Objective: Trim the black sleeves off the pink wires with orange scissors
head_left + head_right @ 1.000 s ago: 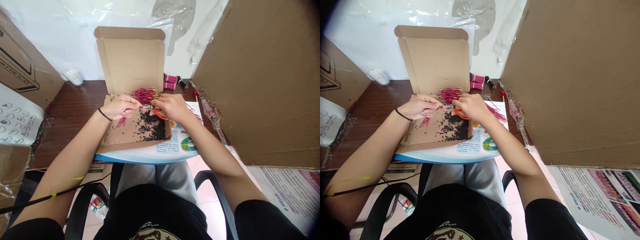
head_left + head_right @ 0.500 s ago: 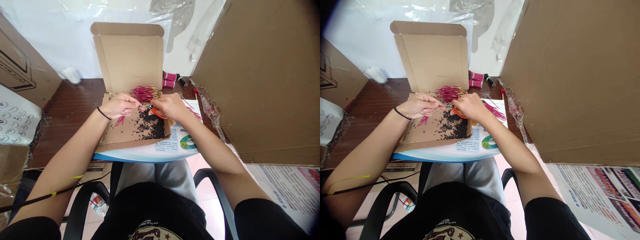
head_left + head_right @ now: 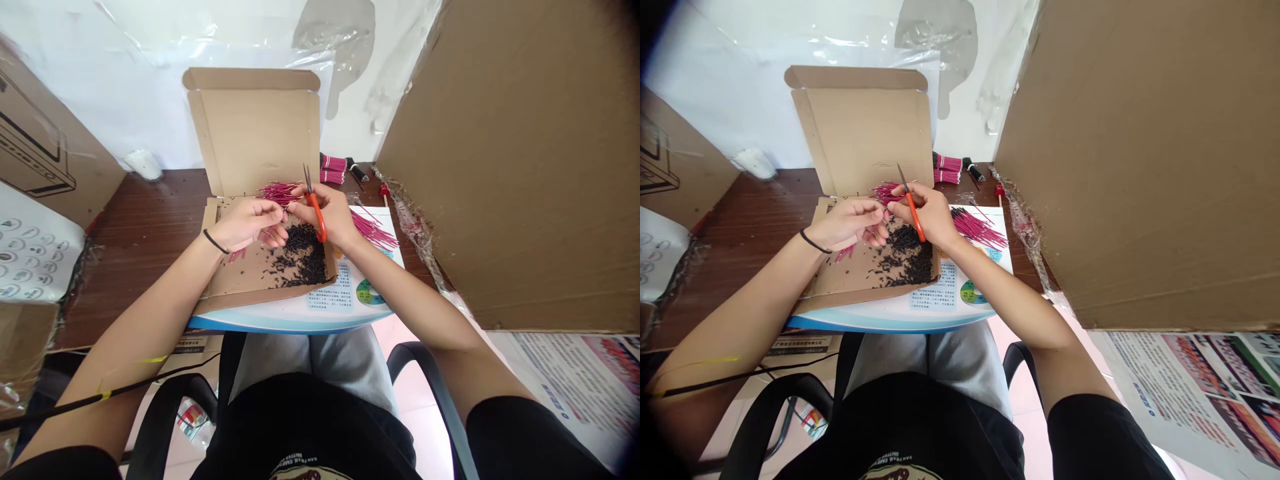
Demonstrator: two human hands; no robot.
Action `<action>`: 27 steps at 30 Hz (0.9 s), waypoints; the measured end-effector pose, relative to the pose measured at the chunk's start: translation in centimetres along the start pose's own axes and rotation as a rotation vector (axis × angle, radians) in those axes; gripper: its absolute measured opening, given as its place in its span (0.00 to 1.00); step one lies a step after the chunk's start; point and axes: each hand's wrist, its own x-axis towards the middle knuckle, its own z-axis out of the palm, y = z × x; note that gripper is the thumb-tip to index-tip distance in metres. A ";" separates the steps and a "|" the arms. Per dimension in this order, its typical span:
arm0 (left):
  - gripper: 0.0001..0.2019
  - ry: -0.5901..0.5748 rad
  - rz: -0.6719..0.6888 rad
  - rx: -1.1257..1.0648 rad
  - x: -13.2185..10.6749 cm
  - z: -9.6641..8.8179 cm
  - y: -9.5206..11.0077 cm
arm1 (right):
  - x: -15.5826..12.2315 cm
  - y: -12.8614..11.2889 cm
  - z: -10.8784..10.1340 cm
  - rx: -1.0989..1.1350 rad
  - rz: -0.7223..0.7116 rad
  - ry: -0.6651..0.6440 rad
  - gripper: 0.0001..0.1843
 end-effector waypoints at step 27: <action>0.17 -0.250 0.066 -0.199 -0.3 1.9 -0.1 | -0.3 -0.7 0.6 0.581 0.300 -0.107 0.22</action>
